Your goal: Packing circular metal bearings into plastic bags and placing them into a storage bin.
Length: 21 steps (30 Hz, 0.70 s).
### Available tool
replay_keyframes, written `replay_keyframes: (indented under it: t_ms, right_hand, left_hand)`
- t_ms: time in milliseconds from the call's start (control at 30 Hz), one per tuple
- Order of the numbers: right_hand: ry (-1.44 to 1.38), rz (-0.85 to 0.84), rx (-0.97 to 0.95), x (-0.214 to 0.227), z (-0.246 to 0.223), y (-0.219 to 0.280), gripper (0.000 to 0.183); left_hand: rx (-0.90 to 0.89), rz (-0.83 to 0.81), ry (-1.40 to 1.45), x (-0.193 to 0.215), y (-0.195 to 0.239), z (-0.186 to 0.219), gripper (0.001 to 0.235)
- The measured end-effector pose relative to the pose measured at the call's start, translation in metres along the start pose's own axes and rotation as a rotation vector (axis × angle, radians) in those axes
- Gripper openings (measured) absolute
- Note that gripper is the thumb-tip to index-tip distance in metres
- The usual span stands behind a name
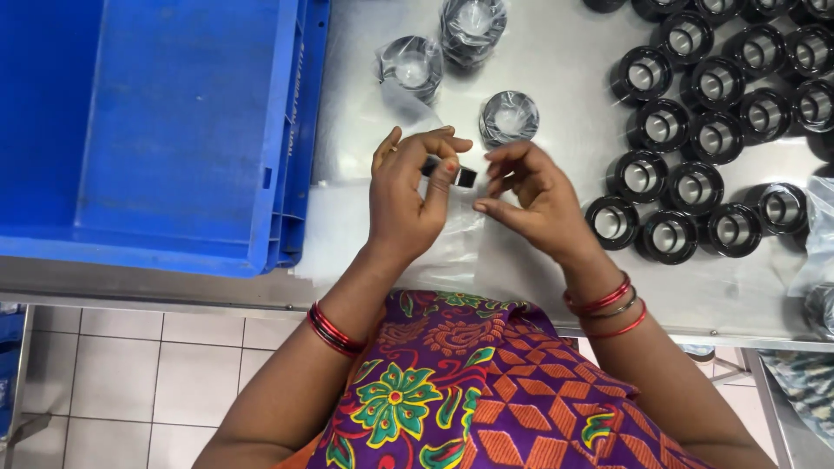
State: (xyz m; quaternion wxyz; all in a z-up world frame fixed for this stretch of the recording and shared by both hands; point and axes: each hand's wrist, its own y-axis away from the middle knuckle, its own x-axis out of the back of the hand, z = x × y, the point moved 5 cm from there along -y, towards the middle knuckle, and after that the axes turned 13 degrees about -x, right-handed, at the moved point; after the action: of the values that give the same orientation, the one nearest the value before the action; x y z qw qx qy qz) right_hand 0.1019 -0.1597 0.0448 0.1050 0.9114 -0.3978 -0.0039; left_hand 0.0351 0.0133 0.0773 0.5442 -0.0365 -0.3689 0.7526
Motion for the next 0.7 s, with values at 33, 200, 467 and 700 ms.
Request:
replay_keyframes:
  t_ms: [33,200,467,700]
  right_hand:
    - [0.001,0.003,0.0,0.002,0.001,-0.003,0.038]
    - [-0.15,0.011,-0.041,0.007,0.028,-0.017,0.036]
    - [0.343,0.129,0.035,0.004,-0.013,-0.019,0.027]
    - [-0.047,-0.099,-0.098,0.009,-0.005,-0.018,0.071]
  left_hand:
    - [-0.002,-0.001,0.003,-0.003,-0.001,-0.004,0.007]
    - [0.349,0.122,0.461,-0.022,0.015,-0.037,0.014]
    - [-0.048,-0.033,-0.182,-0.004,-0.009,0.004,0.009]
    - [0.122,0.177,0.415,-0.006,-0.011,-0.02,0.016]
